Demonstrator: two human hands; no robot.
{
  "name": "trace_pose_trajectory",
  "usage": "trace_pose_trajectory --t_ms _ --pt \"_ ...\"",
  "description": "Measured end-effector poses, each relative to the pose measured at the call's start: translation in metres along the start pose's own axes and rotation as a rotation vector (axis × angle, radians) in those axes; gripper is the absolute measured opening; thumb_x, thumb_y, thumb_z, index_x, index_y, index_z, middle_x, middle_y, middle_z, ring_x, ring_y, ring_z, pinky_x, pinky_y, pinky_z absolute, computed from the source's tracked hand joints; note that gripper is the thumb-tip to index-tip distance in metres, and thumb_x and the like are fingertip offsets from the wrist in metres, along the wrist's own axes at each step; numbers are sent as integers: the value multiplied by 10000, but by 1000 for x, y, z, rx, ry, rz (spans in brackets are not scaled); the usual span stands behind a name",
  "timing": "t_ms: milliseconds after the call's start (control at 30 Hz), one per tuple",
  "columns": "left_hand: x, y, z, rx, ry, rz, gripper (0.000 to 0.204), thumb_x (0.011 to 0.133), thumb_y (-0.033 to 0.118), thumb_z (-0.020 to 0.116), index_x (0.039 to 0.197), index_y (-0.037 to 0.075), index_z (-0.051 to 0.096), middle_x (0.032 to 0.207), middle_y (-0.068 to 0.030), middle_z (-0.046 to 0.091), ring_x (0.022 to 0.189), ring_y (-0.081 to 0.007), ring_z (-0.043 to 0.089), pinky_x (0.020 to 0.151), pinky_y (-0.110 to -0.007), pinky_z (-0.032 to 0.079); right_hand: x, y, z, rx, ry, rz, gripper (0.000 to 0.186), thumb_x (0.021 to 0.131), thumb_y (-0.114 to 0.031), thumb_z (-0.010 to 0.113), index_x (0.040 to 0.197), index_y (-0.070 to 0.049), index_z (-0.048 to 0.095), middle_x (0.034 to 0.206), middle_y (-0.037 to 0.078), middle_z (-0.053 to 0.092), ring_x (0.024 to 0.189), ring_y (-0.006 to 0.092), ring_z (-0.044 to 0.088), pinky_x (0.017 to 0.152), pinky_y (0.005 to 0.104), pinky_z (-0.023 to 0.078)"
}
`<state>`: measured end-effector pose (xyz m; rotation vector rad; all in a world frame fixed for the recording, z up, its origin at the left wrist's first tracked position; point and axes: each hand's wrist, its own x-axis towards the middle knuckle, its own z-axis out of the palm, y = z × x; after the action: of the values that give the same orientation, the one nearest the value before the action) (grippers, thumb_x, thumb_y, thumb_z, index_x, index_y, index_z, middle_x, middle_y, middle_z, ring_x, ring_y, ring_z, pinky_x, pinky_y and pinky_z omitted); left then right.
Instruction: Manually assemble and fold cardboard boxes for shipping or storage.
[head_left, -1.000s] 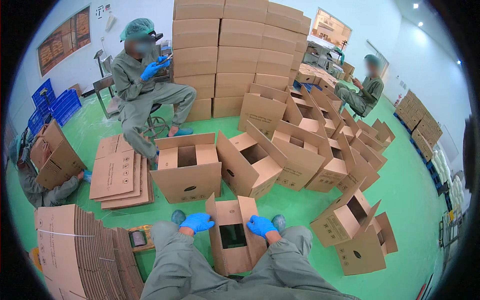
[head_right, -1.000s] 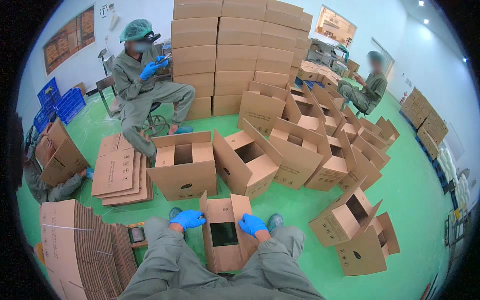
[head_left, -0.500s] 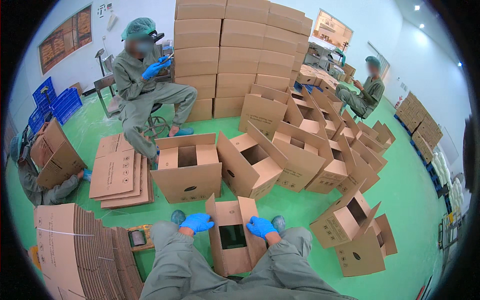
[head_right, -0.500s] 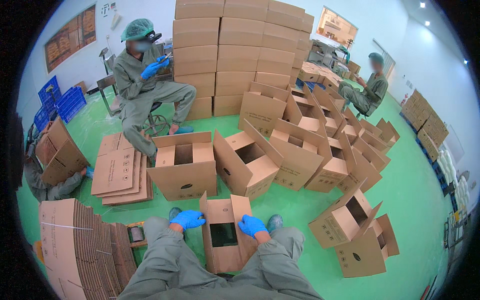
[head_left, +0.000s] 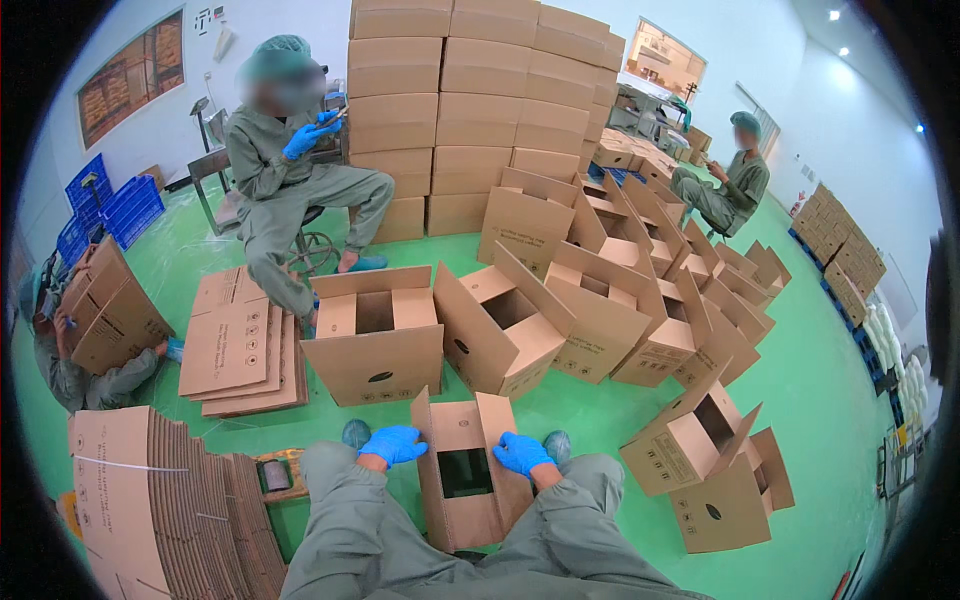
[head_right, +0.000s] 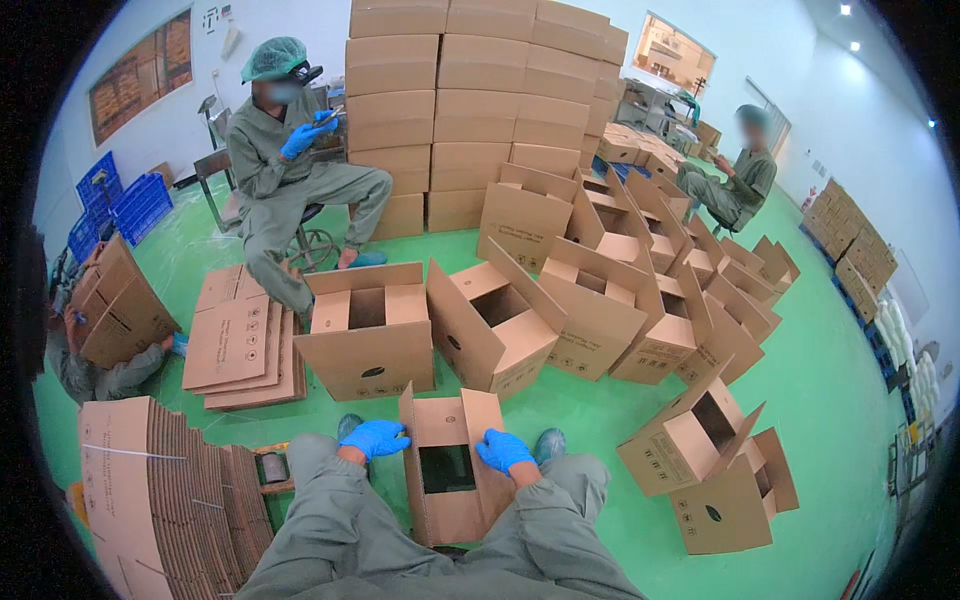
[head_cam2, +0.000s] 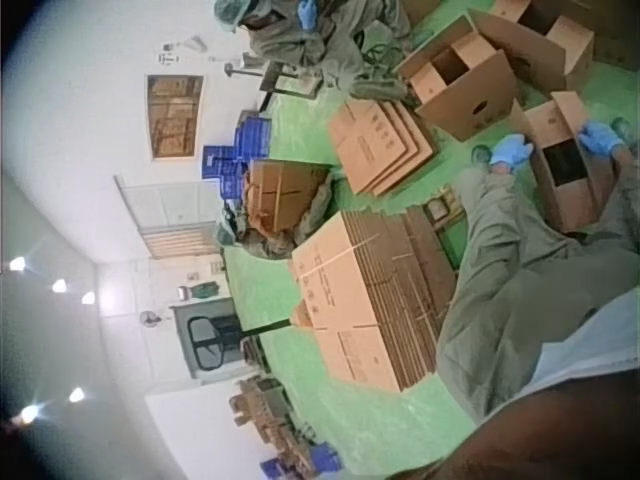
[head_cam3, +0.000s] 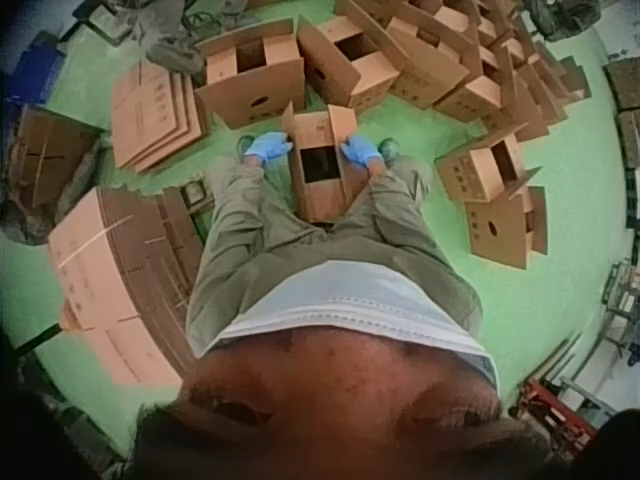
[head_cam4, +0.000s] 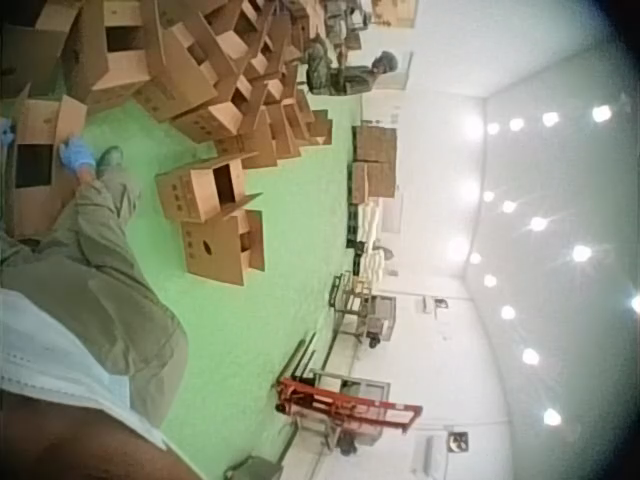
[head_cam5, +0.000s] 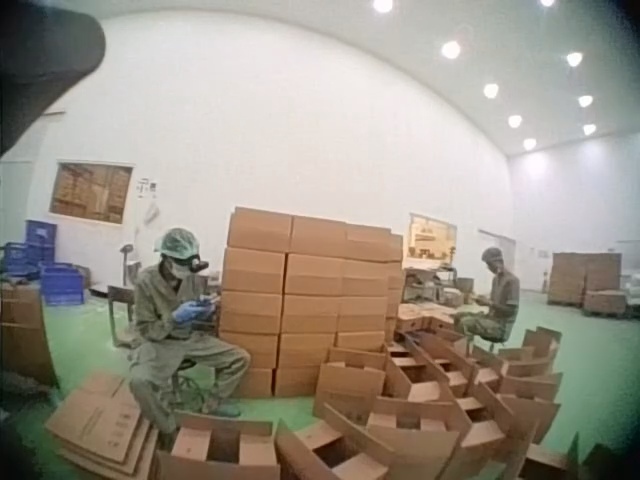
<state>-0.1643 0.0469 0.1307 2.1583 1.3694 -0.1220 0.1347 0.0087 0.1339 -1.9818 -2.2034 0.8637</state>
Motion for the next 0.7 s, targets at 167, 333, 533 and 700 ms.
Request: trace_pose_trajectory --t_ms 167,333,533,700 --pt "0 1 -3 -6 12 16 489 809 468 440 1000 52 611 1052 -206 600 958 -391 567 823 -473 453 1 1 1 3 -5 16 381 835 -382 465 954 -39 581 987 250 595 903 420 570 789 489 456" --pt "-1 4 -8 41 -105 -45 538 840 483 432 1144 58 556 1121 -218 572 1027 -396 541 891 -459 431 1 1 1 7 -17 -15 372 834 -376 469 954 -42 577 975 243 599 892 418 572 779 487 457" --pt "-4 7 -12 27 -108 -55 546 837 486 435 1164 63 548 1141 -216 563 1048 -393 534 904 -456 425 0 0 0 8 -12 -17 367 831 -378 473 952 -47 579 965 239 601 889 413 574 776 484 459" --pt "-5 9 -14 -13 -104 -40 547 833 485 442 1164 63 549 1162 -211 554 1061 -382 530 910 -452 424 1 0 2 -7 9 12 364 833 -381 471 955 -56 580 969 237 601 892 414 574 775 485 459"
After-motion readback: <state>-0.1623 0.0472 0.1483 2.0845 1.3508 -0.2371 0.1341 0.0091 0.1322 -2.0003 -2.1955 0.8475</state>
